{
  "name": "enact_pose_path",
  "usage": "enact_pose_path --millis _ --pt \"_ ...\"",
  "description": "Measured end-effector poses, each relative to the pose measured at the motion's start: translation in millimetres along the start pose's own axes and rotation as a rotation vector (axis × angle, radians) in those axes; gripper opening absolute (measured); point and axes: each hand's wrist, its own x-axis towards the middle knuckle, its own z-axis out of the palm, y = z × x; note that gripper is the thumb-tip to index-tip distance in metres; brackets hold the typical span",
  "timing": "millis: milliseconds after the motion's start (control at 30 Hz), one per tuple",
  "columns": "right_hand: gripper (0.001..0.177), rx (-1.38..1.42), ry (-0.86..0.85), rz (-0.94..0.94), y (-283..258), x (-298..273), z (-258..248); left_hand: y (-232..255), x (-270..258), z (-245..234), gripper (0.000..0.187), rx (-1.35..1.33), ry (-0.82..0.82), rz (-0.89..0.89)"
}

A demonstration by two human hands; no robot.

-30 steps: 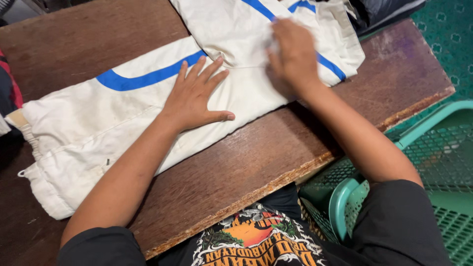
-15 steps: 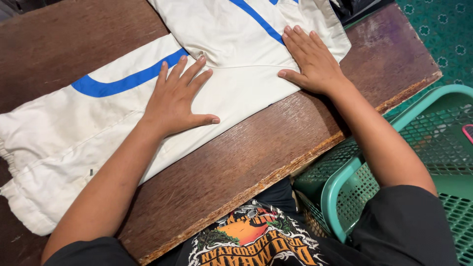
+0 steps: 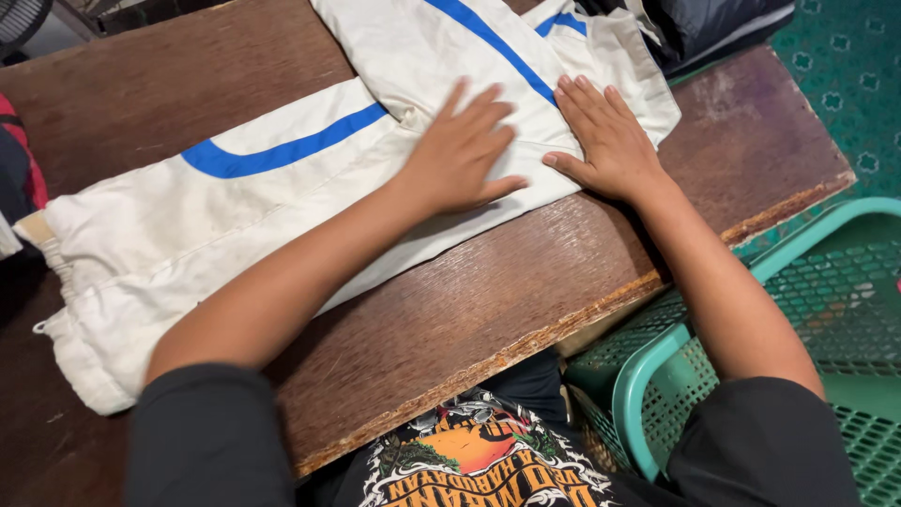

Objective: The person folds a pair of white pants with blue stripes and then a white zip-up jacket by hand on a wooden table, smoothing out the fabric as they go, and places them onto a stack of other folded items.

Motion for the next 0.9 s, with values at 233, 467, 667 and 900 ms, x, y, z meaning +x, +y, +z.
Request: enact_pose_path --millis 233,467,667,900 --pt "0.089 -0.004 0.001 0.005 2 1 1 13 49 27 0.119 0.046 -0.251 -0.088" --pt "0.090 0.000 -0.004 0.009 2 2 0 16 -15 -1 0.110 -0.015 -0.199 -0.061" --pt "0.089 0.004 -0.019 0.003 2 2 0 17 -88 -40 0.105 -0.030 -0.239 -0.132" --pt "0.088 0.017 -0.030 -0.008 2 3 -1 14 -165 -77 0.089 0.031 -0.269 -0.304"
